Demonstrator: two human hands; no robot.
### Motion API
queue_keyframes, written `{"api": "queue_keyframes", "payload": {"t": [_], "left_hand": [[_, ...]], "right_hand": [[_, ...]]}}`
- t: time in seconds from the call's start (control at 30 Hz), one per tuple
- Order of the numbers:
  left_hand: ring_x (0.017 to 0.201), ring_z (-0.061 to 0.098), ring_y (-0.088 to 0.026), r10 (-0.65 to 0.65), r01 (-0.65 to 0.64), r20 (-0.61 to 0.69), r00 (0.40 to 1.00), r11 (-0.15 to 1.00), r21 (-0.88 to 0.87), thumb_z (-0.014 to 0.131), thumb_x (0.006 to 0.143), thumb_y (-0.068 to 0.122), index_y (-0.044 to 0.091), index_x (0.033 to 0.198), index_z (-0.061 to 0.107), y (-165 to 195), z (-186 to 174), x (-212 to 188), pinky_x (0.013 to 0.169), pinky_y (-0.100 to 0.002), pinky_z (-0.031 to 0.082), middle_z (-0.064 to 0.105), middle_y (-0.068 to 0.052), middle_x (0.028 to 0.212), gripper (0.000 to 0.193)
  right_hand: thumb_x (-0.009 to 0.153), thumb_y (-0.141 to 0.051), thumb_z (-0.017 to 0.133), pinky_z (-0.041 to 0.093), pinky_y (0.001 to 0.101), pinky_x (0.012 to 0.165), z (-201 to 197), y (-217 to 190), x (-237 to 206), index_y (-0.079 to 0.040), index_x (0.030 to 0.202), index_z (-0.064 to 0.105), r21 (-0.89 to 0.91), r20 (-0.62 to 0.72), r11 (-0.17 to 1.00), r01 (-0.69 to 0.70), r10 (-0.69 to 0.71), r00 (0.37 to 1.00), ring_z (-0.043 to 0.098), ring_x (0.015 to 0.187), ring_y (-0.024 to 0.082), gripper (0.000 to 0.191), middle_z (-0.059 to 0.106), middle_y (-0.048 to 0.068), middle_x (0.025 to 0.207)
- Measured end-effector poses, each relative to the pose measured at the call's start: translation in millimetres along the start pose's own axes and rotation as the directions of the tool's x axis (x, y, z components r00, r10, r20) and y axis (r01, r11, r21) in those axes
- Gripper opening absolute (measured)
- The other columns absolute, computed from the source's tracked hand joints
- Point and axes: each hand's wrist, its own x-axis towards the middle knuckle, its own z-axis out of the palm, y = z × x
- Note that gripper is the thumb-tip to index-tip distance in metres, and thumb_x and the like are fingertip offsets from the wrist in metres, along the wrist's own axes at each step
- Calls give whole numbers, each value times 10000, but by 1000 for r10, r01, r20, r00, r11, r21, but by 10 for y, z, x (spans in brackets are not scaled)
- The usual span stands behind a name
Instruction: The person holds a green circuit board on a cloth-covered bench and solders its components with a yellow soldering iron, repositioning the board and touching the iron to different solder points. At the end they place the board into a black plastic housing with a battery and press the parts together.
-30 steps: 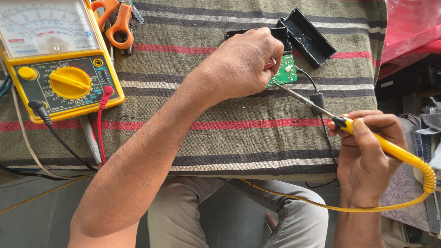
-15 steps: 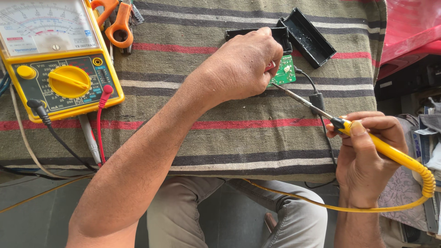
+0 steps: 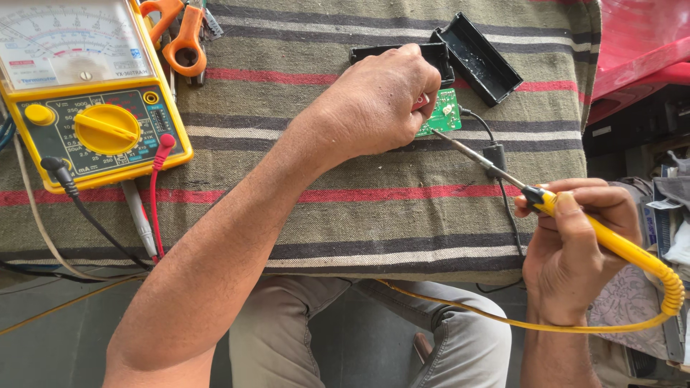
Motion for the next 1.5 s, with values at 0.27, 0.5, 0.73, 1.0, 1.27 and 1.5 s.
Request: {"api": "queue_keyframes", "payload": {"t": [0.27,0.5,0.73,1.0,1.27,1.5], "left_hand": [[864,707,-294,-36,35,22,999,999,26,740,811,87,118,817,766,37,-1,-9,778,-469,575,649,-125,989,41],[848,705,-270,-45,45,12,999,998,42,730,839,97,113,806,762,52,17,5,768,-460,577,645,-109,963,49],[855,701,-239,-70,68,22,997,994,81,733,847,111,123,811,758,72,41,11,786,-442,582,643,-85,961,45],[879,701,-246,7,-4,-29,1000,994,113,751,832,125,123,836,762,52,70,4,835,-458,563,646,-99,958,12],[881,707,-259,4,-3,-10,1000,993,116,736,844,133,125,856,773,53,51,-6,825,-457,565,652,-109,983,40],[892,711,-268,23,-19,-30,999,993,115,735,852,130,116,863,771,62,37,-8,834,-458,565,656,-115,984,41]], "right_hand": [[1101,49,607,659,382,798,-46,29,12,60,1059,545,8,5,999,-35,35,999,692,834,238,75,602,177,997],[1103,70,591,660,377,814,-75,55,9,49,1042,533,13,35,1000,-19,19,999,693,858,231,87,602,174,1023],[1096,67,602,663,378,797,-39,23,15,56,1051,538,1,21,1000,-21,21,1000,688,846,225,79,599,176,1007],[1111,78,599,668,386,821,-21,10,21,59,1046,536,-19,44,1000,2,-1,999,688,873,222,93,597,177,1012],[1098,57,601,664,381,800,-9,4,15,58,1051,541,-2,1,999,-37,37,999,691,833,225,76,600,176,1003],[1097,61,603,666,377,799,-2,0,17,57,1046,537,-10,12,1000,-18,19,1000,691,827,222,84,604,175,1001]]}}
